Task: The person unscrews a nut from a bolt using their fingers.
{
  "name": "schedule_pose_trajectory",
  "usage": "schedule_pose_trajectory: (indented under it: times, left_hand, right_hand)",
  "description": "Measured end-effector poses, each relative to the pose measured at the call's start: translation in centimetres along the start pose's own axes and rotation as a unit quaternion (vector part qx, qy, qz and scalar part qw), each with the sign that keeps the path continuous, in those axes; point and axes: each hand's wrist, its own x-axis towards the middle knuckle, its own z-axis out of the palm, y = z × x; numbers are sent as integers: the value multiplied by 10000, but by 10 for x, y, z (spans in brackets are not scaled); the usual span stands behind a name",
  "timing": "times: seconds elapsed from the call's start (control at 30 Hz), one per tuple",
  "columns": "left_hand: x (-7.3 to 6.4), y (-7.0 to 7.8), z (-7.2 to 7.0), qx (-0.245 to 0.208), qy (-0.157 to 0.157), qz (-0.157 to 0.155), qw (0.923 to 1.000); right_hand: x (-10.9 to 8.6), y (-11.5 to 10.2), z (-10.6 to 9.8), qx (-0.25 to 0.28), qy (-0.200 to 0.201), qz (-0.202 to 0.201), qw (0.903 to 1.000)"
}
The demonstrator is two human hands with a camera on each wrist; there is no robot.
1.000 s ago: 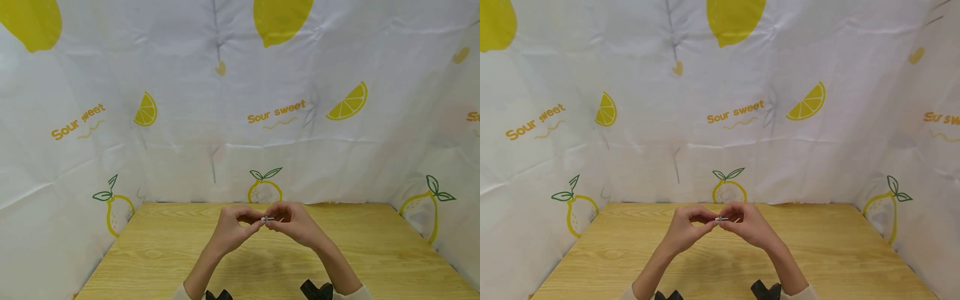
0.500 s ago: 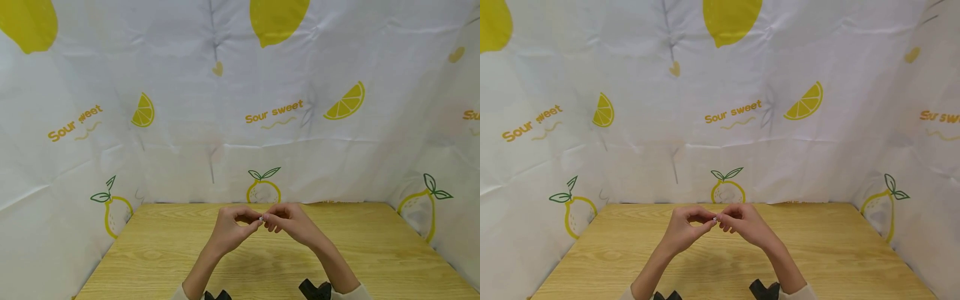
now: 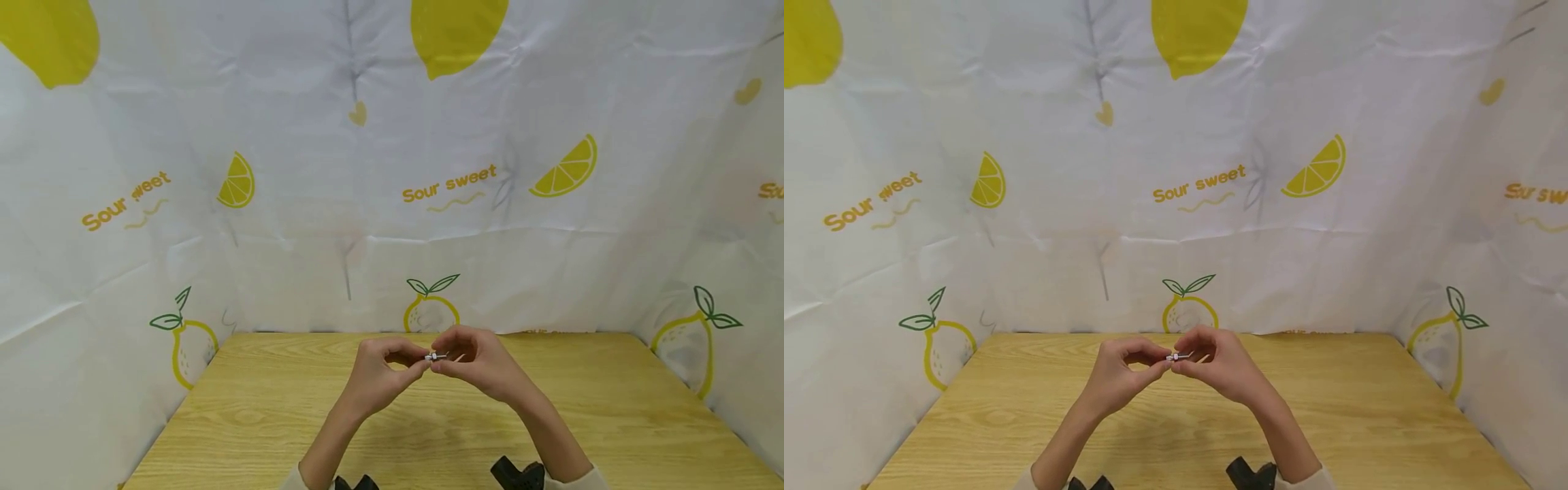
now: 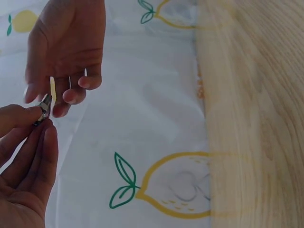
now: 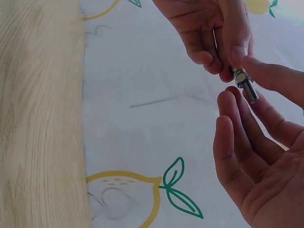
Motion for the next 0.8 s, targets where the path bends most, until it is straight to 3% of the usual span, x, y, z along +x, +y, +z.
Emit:
schedule_pose_trajectory:
  times: [0.37,0.8]
  left_hand:
    - [1,1,2,-117,-12,-28,9999]
    - [0,0,2,-104,-50,78,9999]
  right_hand:
    - [2,1,-1,-82,-442,41,9990]
    - [0,-2,1,124,-151,93,9998]
